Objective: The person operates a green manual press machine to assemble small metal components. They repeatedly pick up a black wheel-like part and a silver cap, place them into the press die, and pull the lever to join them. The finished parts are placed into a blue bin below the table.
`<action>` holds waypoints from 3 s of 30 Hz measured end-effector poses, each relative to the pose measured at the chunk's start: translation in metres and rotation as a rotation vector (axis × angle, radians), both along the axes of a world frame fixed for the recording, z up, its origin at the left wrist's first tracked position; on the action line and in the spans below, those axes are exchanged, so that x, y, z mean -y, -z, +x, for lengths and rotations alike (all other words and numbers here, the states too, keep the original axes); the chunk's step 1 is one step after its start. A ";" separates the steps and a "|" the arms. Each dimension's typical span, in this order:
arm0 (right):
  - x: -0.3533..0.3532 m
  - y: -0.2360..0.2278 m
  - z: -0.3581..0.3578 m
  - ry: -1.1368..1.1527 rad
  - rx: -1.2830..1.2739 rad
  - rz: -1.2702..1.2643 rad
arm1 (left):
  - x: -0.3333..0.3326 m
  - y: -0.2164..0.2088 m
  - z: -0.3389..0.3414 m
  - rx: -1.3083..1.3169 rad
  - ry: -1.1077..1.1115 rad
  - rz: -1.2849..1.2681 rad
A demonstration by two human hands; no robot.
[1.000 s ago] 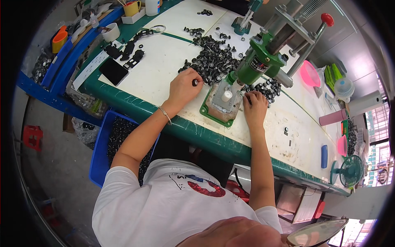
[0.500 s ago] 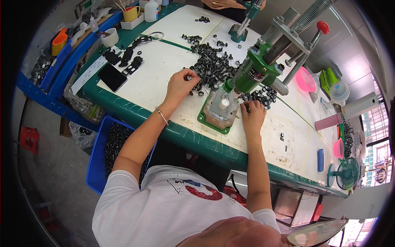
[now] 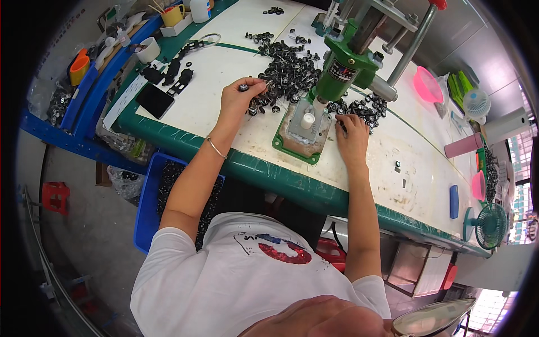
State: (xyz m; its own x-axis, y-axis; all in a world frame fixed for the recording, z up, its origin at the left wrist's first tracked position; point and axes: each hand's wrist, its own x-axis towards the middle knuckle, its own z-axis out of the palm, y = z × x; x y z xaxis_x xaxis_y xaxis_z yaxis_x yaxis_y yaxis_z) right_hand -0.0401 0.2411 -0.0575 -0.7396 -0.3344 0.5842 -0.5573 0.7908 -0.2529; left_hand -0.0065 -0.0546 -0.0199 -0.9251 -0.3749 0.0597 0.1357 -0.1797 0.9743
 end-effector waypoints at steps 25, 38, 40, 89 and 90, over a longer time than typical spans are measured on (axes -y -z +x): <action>0.001 -0.006 0.003 -0.010 0.081 -0.193 | -0.001 0.015 -0.005 -0.040 -0.171 -0.639; -0.001 -0.004 0.002 -0.028 0.102 -0.220 | -0.015 0.025 0.089 -0.280 -0.225 -1.174; -0.001 -0.003 0.003 -0.032 0.114 -0.229 | -0.007 0.032 0.098 -0.224 -0.199 -1.215; -0.003 0.001 -0.001 -0.071 0.173 -0.386 | -0.054 0.016 0.014 -0.092 0.317 0.042; -0.003 0.002 -0.001 -0.071 0.172 -0.386 | -0.054 0.017 0.011 -0.066 0.339 0.055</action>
State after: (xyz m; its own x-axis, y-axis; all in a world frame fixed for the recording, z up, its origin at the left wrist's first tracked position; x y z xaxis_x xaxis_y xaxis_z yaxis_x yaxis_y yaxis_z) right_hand -0.0416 0.2436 -0.0591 -0.8203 -0.1692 0.5463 -0.5307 0.5813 -0.6169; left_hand 0.0043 -0.0006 -0.0367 -0.9924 -0.0510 0.1117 0.1215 -0.2777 0.9530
